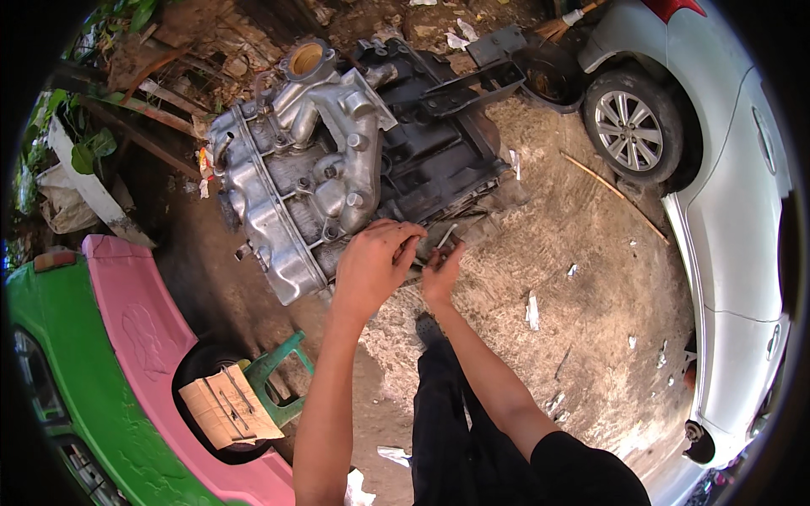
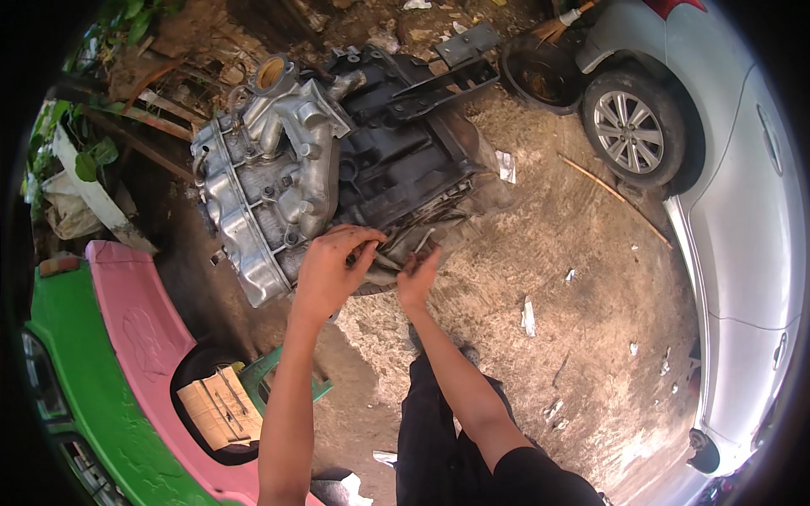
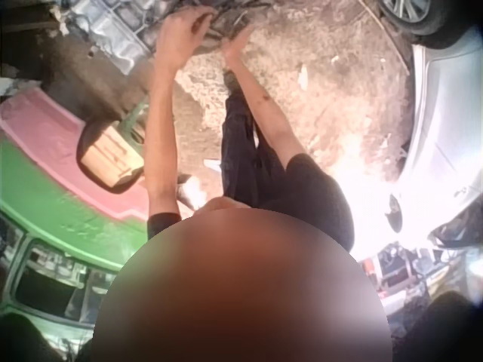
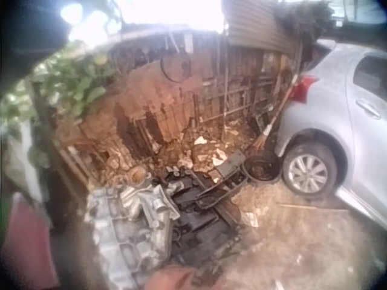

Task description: The person uses a wrench to loosen and remove bolts from a car engine block. They repeatedly reach for bolts, turn them, and place them on a nearby cardboard surface while working on the engine.

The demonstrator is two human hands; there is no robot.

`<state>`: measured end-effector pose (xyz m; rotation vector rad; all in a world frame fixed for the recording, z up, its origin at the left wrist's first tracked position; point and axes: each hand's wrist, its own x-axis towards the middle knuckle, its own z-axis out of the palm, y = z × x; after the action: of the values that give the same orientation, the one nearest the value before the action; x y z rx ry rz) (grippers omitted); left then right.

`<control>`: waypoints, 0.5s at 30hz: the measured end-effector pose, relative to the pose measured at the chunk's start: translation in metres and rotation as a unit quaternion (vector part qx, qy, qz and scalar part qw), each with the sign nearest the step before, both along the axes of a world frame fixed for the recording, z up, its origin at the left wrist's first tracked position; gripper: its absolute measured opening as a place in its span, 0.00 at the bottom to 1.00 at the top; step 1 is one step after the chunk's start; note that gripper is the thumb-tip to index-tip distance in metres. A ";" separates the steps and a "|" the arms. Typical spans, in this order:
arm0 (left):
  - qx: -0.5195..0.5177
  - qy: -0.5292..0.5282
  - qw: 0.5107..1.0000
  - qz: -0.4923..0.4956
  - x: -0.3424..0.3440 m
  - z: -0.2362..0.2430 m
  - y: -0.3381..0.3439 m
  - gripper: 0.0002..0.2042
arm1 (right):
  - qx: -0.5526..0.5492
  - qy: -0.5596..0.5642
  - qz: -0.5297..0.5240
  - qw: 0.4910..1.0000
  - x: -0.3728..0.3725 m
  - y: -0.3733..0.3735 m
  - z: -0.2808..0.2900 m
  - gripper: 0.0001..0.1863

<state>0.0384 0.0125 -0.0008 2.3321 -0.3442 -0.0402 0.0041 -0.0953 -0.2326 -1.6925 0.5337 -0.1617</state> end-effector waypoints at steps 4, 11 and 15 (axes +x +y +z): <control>-0.004 0.003 1.000 0.000 0.000 0.000 0.001 0.08 | 0.240 0.022 -0.058 0.969 -0.009 -0.015 0.016 0.24; 0.001 -0.001 1.000 -0.001 -0.001 0.000 0.000 0.07 | 0.423 0.174 0.033 0.889 0.020 -0.086 0.047 0.20; 0.022 -0.032 0.999 -0.010 0.000 -0.003 0.002 0.08 | 0.369 0.207 0.094 0.901 0.046 -0.115 0.050 0.20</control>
<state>0.0386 0.0146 -0.0036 2.3769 -0.4032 0.0183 0.0502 -0.2100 -0.1823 -1.0088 0.6372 0.5025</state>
